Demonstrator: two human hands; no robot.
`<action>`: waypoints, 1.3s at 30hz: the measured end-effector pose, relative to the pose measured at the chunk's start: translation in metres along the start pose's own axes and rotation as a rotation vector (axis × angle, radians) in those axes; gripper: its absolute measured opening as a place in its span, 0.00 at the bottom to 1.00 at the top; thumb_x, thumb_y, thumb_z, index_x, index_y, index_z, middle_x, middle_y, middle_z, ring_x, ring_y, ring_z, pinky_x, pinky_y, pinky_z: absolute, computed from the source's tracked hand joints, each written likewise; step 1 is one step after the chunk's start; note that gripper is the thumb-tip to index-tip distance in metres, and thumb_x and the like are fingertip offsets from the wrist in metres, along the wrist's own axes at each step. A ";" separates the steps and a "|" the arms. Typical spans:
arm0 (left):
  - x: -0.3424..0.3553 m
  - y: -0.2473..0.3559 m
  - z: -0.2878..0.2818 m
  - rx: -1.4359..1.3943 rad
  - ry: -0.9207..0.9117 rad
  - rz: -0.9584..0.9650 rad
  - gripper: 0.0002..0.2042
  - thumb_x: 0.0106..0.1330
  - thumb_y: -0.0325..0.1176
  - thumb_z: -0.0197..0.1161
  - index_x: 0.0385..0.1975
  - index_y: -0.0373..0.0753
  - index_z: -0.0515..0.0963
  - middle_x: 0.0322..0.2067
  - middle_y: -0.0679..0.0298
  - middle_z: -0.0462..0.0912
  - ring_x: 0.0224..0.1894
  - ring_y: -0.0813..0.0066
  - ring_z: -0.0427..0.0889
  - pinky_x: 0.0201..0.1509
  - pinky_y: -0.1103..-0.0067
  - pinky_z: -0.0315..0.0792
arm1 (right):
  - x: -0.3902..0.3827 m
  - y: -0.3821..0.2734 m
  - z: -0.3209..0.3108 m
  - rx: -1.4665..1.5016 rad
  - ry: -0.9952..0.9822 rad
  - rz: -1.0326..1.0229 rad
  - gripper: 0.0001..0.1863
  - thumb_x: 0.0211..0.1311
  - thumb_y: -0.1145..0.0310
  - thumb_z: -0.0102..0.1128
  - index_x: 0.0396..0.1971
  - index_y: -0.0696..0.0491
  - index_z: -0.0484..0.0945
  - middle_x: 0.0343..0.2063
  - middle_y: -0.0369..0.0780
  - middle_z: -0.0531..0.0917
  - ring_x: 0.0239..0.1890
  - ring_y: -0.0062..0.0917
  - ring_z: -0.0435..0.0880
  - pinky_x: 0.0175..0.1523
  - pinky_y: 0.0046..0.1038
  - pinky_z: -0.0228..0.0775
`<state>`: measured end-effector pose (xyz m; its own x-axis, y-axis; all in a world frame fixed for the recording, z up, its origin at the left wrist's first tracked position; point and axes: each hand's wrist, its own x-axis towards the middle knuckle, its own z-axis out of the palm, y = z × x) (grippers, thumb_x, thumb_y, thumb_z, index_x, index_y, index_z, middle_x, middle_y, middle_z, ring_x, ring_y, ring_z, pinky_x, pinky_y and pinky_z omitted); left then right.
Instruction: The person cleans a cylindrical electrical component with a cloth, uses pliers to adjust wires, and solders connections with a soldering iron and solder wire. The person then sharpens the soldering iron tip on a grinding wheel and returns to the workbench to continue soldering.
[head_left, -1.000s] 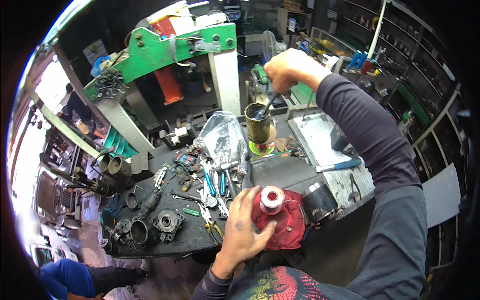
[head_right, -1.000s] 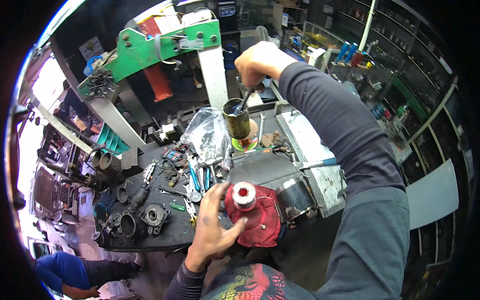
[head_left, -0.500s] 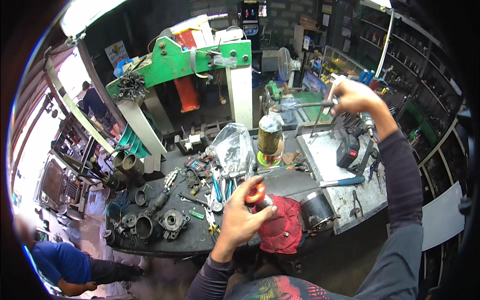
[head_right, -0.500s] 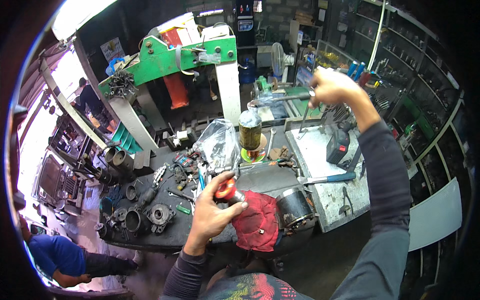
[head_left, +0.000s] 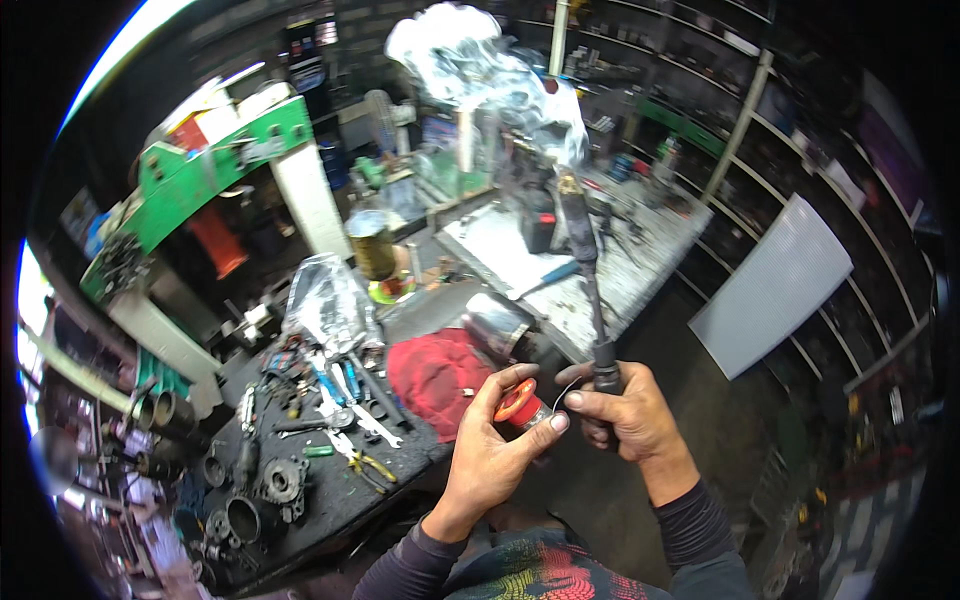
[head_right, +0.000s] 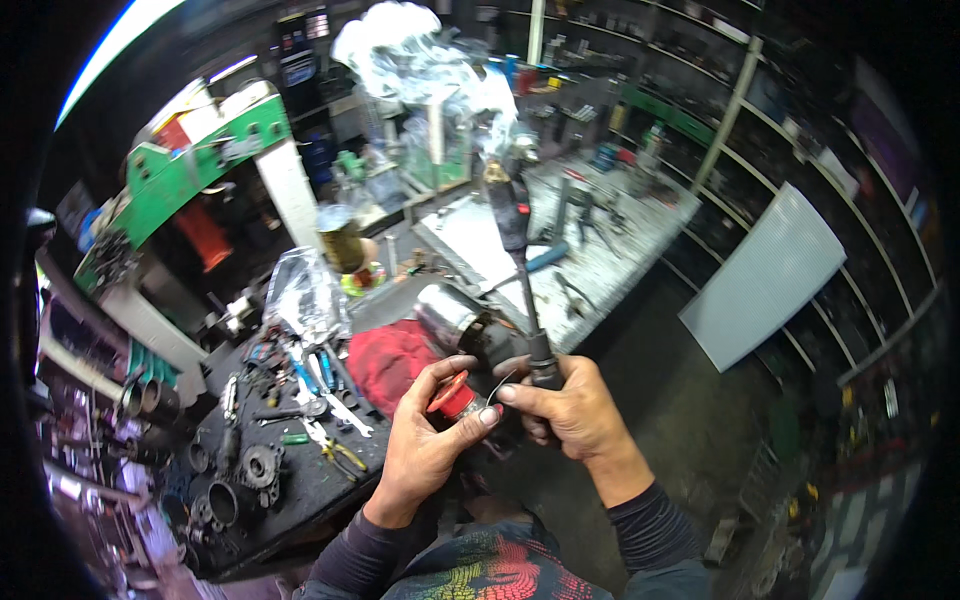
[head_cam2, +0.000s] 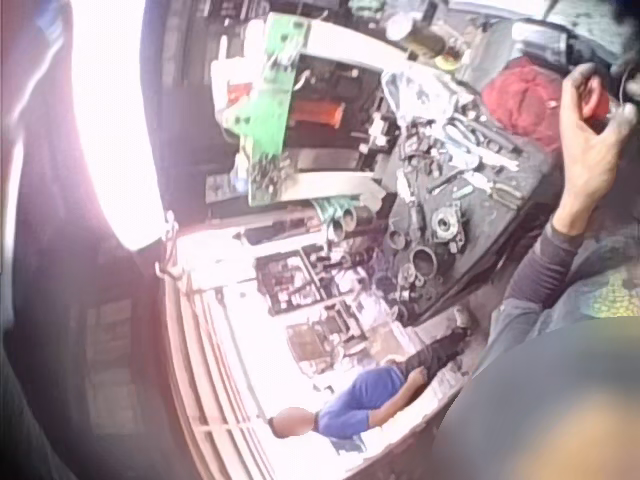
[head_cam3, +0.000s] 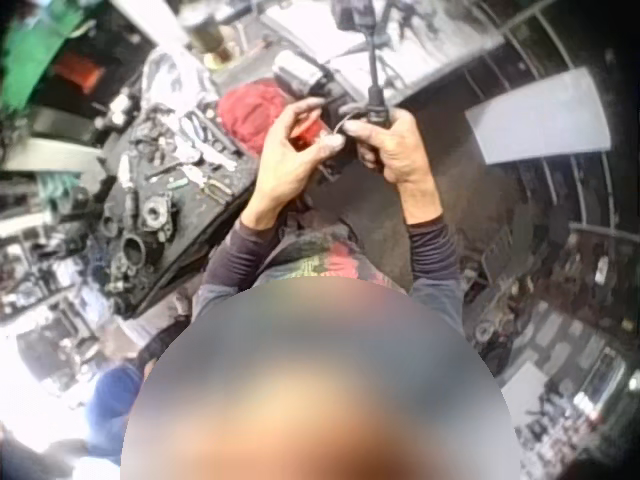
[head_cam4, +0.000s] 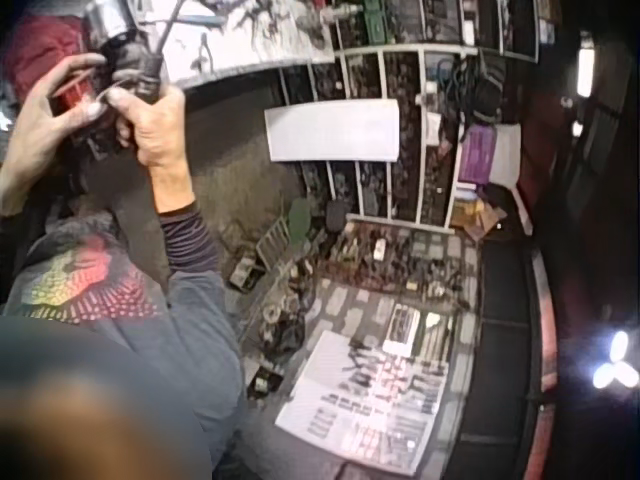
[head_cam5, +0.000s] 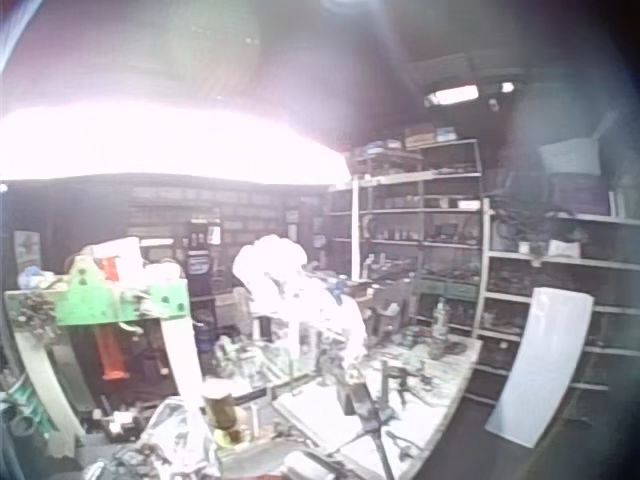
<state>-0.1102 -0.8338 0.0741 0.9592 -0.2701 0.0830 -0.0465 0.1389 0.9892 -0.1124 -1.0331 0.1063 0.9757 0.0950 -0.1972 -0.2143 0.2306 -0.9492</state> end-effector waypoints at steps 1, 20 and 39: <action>-0.002 -0.003 0.009 -0.031 -0.036 0.001 0.31 0.62 0.35 0.78 0.62 0.31 0.72 0.53 0.60 0.80 0.57 0.74 0.78 0.64 0.76 0.71 | -0.010 0.005 0.000 0.025 0.036 -0.032 0.14 0.59 0.74 0.73 0.42 0.63 0.83 0.18 0.34 0.78 0.13 0.15 0.70 0.18 0.20 0.61; -0.016 0.012 0.001 0.577 0.205 0.173 0.25 0.58 0.41 0.80 0.53 0.37 0.82 0.39 0.61 0.87 0.43 0.74 0.85 0.52 0.73 0.78 | -0.023 0.041 -0.125 0.187 0.277 -0.109 0.10 0.60 0.73 0.72 0.31 0.55 0.76 0.15 0.34 0.72 0.12 0.20 0.70 0.16 0.25 0.61; -0.036 0.057 0.016 0.400 -0.458 0.348 0.18 0.63 0.47 0.71 0.39 0.36 0.84 0.42 0.58 0.82 0.47 0.57 0.79 0.56 0.65 0.71 | -0.067 0.073 -0.206 -0.042 0.383 0.042 0.08 0.59 0.75 0.72 0.29 0.58 0.78 0.15 0.33 0.75 0.12 0.16 0.72 0.17 0.20 0.63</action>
<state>-0.1521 -0.8310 0.1291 0.6602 -0.6600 0.3587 -0.5131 -0.0475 0.8570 -0.1839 -1.2219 -0.0008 0.9141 -0.2665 -0.3055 -0.2598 0.1935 -0.9461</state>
